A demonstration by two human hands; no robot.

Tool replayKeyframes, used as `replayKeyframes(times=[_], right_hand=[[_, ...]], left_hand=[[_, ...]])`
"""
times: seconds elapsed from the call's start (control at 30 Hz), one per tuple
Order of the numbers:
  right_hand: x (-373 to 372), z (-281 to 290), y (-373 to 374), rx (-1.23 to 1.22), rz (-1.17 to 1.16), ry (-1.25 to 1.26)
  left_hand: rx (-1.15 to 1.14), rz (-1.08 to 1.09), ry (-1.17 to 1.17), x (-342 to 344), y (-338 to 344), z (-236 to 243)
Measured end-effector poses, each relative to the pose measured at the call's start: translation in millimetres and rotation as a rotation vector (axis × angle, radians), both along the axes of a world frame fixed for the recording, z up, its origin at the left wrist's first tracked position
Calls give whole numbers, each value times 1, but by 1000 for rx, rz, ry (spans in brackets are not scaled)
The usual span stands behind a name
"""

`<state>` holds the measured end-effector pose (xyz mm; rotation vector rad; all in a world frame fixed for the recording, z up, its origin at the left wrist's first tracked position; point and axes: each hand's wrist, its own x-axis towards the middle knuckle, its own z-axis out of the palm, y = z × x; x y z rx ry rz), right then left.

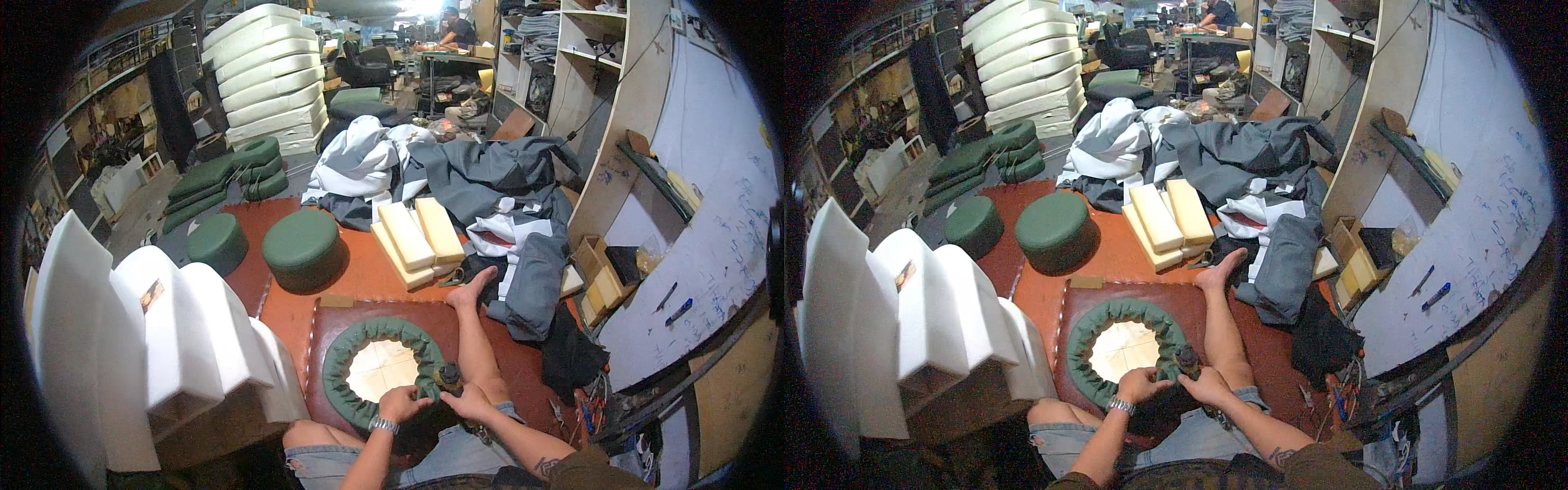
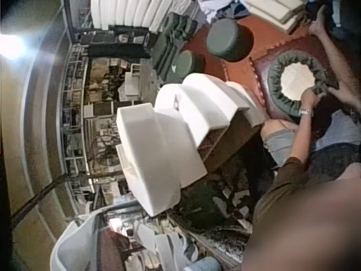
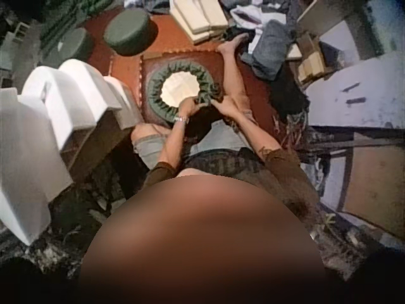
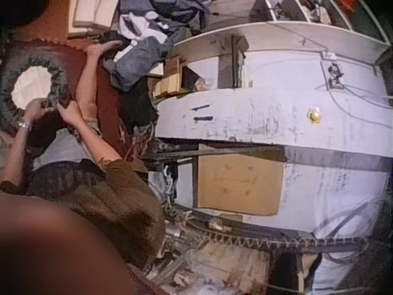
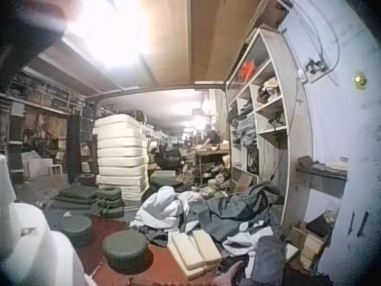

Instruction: The person places a rectangular foam cushion into a green fabric seat cover and uses a staple gun to attach the fabric to the underside of the seat base. The person repeatedly staples around the perimeter while pulling the fabric taut.

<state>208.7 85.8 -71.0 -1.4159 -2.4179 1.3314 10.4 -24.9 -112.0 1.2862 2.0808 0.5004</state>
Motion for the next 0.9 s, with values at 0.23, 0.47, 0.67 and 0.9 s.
replayKeyframes(times=[0.23, 0.47, 0.67, 0.9], right_hand=[[3, -21, 6, -184, -79, -10], [1, -5, -4, -11, -96, -32], [0, 6, -4, -44, -74, -45], [-3, 7, -5, -57, -125, -159]], left_hand=[[-13, -32, 26, -4, -4, -11], [107, 3, -139, -9, -14, -13], [91, 1, -195, -13, -11, -15], [46, -25, -92, -6, -8, -7]])
